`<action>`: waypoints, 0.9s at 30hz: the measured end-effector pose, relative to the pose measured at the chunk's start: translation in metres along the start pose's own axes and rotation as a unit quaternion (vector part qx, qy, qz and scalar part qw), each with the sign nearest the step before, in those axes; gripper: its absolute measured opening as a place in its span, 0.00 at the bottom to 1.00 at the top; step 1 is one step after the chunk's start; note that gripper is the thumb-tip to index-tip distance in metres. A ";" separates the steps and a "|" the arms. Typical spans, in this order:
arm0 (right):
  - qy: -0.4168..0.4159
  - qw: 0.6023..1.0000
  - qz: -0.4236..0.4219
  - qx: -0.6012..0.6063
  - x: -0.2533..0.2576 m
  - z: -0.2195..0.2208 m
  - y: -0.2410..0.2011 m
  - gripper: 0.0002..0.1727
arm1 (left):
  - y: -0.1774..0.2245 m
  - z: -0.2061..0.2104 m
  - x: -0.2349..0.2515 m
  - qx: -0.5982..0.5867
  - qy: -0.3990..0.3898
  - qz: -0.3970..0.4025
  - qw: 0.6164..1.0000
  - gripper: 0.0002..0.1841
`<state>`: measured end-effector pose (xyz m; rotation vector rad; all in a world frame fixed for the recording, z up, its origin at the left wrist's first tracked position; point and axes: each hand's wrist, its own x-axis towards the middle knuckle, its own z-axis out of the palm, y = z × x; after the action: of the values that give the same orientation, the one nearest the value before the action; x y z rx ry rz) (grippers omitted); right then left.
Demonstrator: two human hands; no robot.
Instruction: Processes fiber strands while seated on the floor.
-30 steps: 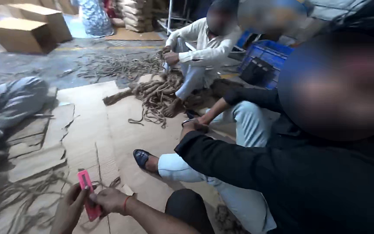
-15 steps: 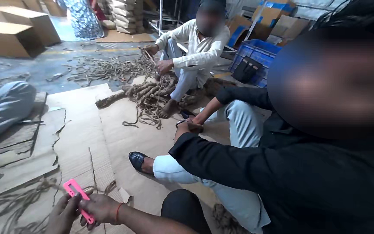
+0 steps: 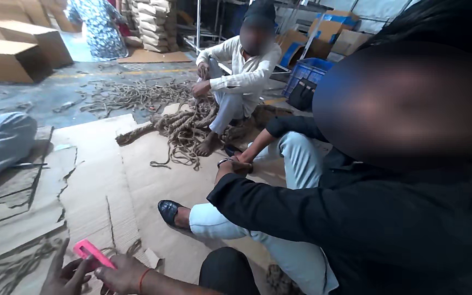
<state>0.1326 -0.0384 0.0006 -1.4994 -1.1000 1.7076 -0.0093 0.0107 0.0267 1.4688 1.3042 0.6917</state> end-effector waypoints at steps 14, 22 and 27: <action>0.044 0.971 0.017 -0.235 -0.010 -0.007 -0.001 0.30 | -0.009 -0.006 0.005 0.115 0.009 0.065 0.991 0.19; 0.051 0.959 0.038 -0.277 -0.012 -0.011 -0.004 0.30 | -0.016 0.004 0.011 0.156 0.035 0.077 0.984 0.17; 0.041 0.957 0.035 -0.286 -0.008 -0.008 -0.003 0.30 | -0.015 -0.002 0.009 0.159 0.031 0.080 0.983 0.16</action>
<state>0.1412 -0.0422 0.0071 -1.9535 -1.6022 1.4149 -0.0144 0.0180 0.0122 1.8392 1.4035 0.6578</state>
